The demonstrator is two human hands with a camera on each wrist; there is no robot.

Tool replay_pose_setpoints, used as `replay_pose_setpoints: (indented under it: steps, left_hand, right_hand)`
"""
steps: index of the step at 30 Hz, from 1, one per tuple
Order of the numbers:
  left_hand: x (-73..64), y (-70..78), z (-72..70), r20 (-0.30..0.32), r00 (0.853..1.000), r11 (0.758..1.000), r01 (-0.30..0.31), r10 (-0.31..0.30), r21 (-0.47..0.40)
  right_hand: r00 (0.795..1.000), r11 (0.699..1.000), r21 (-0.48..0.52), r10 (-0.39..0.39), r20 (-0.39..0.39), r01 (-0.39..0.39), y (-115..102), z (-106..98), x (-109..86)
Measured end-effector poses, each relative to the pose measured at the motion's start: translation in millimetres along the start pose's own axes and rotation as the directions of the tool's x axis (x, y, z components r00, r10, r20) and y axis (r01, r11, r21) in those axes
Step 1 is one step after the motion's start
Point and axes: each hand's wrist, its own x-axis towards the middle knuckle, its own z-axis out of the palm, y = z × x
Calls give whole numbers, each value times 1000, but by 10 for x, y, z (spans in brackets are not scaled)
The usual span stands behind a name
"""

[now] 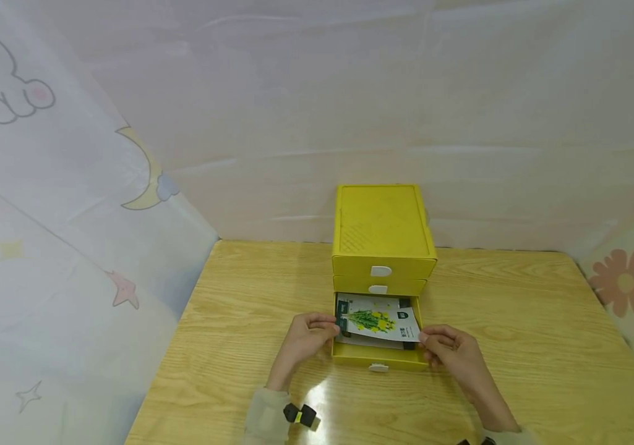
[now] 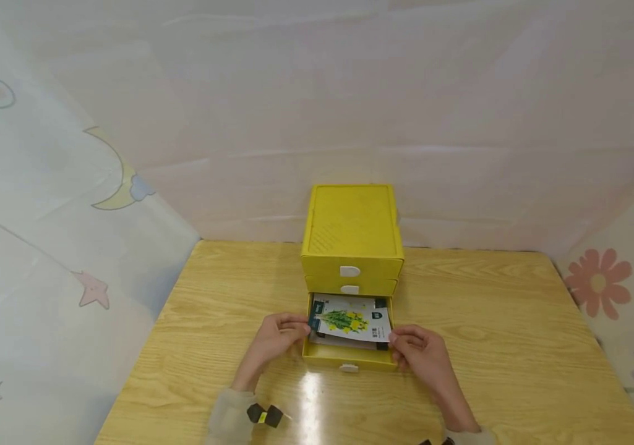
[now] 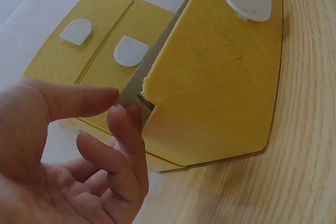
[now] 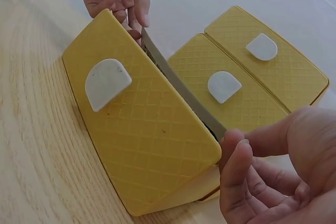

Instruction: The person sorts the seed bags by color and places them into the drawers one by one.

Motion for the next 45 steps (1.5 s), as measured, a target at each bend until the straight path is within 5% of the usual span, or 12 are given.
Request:
replay_pose_setpoints:
  steps: [15,23,35,45]
  left_hand:
    - [6,29,26,-63,998,998,-19,23,65]
    - [-18,17,60,-92,995,993,-18,29,116]
    - [-22,5,43,-105,993,987,-34,51,157]
    - [38,8,-41,-110,989,984,-84,102,154]
  right_hand:
    - [994,988,-136,-83,-72,72,-67,76,42]
    - [971,924,-354,-200,-130,143,-73,155,57]
    - [943,886,-414,-294,-153,209,-51,184,26]
    - [904,827,-507,-383,-189,244,-5,246,5]
